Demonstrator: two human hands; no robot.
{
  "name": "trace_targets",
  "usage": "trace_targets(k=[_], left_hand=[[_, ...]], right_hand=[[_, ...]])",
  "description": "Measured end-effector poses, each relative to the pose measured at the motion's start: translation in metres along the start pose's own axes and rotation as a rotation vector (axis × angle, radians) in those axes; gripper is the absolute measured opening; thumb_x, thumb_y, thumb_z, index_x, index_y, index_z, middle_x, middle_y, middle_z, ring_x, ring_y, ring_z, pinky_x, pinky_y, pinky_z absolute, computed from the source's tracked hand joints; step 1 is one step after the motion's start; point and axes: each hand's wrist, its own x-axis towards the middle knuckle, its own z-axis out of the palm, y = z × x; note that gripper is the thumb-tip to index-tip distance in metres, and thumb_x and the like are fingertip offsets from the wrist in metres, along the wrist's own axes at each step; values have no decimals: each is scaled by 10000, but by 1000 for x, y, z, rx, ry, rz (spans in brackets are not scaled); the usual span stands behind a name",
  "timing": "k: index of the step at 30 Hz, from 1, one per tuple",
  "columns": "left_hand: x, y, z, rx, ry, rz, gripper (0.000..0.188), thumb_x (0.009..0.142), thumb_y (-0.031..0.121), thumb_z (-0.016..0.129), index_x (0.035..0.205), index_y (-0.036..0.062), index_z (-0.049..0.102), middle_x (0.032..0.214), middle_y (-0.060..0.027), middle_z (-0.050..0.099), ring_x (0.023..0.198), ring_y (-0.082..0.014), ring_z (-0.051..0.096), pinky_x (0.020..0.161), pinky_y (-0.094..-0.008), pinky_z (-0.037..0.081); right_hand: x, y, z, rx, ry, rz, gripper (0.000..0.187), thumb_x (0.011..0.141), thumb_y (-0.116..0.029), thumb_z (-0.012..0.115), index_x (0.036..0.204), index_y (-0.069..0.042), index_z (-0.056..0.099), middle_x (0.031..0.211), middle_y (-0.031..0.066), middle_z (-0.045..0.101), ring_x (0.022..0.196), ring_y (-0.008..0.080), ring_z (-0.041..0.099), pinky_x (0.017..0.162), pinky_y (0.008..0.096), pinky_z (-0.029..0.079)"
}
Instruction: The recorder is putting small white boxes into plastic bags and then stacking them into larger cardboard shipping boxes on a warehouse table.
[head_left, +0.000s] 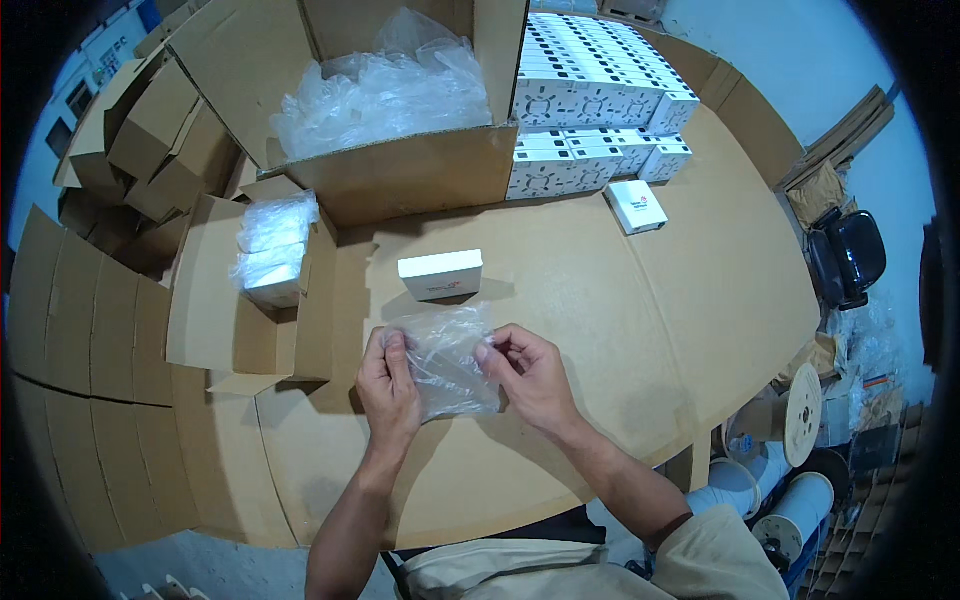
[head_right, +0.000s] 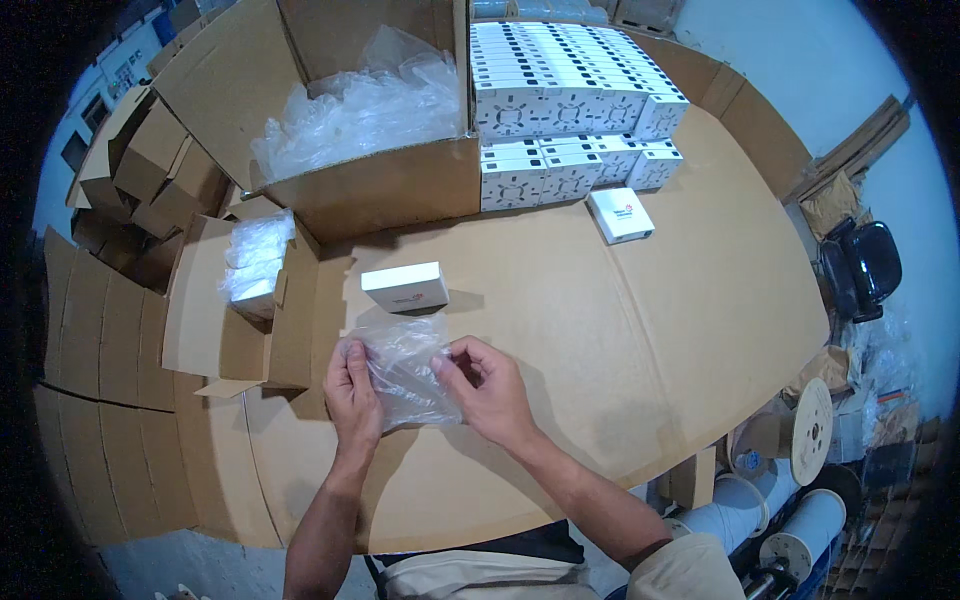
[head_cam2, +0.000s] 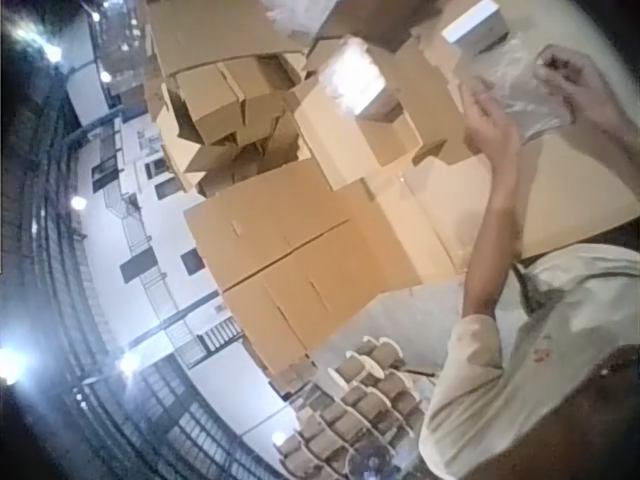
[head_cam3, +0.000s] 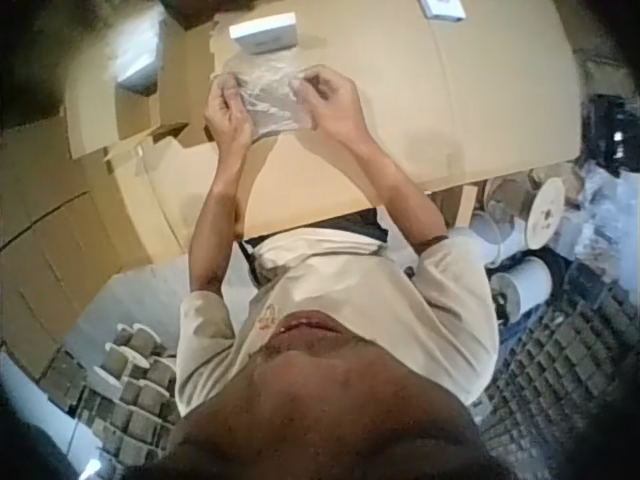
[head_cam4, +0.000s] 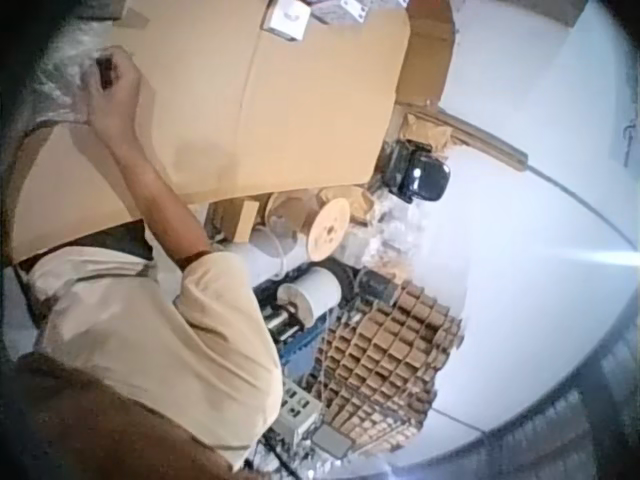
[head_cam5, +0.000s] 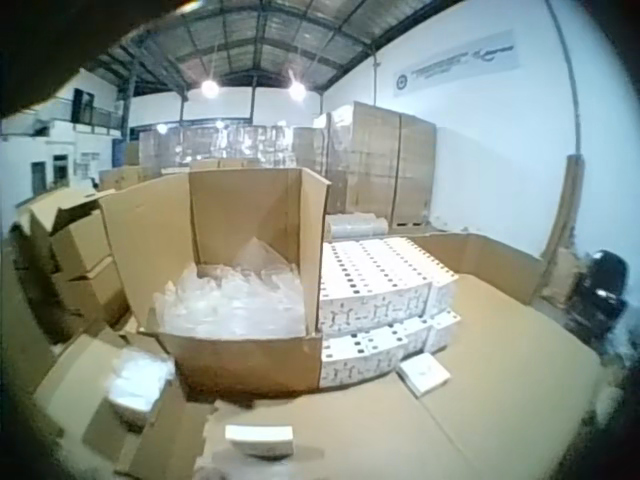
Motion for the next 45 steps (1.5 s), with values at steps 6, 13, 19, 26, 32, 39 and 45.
trace_targets(k=[6,13,19,26,32,39,45], left_hand=[[1,9,0,69,-51,-43,300,1097,241,503,918,15,586,710,-30,542,658,-80,489,594,-277,425],[-8,11,15,-239,17,-122,243,1076,213,561,1013,-17,611,820,-23,621,740,-75,529,660,-259,458],[-12,13,11,-123,-48,-158,273,1099,230,511,978,1,597,849,-17,602,785,-75,506,684,-271,439],[-4,3,12,27,94,22,351,1122,279,433,921,14,544,739,-23,493,699,-113,442,641,-282,409],[-3,1,8,3,60,-45,344,1117,275,445,909,15,533,715,-11,483,666,-101,440,596,-296,397],[1,11,12,-37,-2,-18,311,1109,268,479,928,24,545,741,27,487,674,-75,439,606,-268,403],[6,-9,6,-118,40,89,272,1091,295,530,1006,39,561,784,15,533,720,-73,524,620,-268,460]], right_hand=[[-2,4,11,-23,205,-86,187,1076,-193,549,1028,-16,585,779,-19,578,710,63,538,629,260,466],[6,3,25,-303,411,-243,236,1101,-212,460,1017,-9,546,679,97,574,606,170,578,556,354,458],[8,5,32,-371,380,-284,244,1102,-232,452,1018,-14,520,638,165,560,544,279,593,516,420,447],[8,7,28,-383,377,-285,273,1102,-237,455,980,-4,525,617,169,537,523,264,549,511,422,421],[11,9,22,-284,361,-216,255,1072,-239,561,964,-9,556,608,69,517,545,131,476,504,344,391],[17,8,8,-200,210,-271,269,1065,-249,602,954,-6,636,729,-39,559,687,41,450,609,244,392],[15,-1,10,-239,221,-284,271,1065,-227,598,913,-10,654,724,-35,544,679,50,431,590,249,370]])
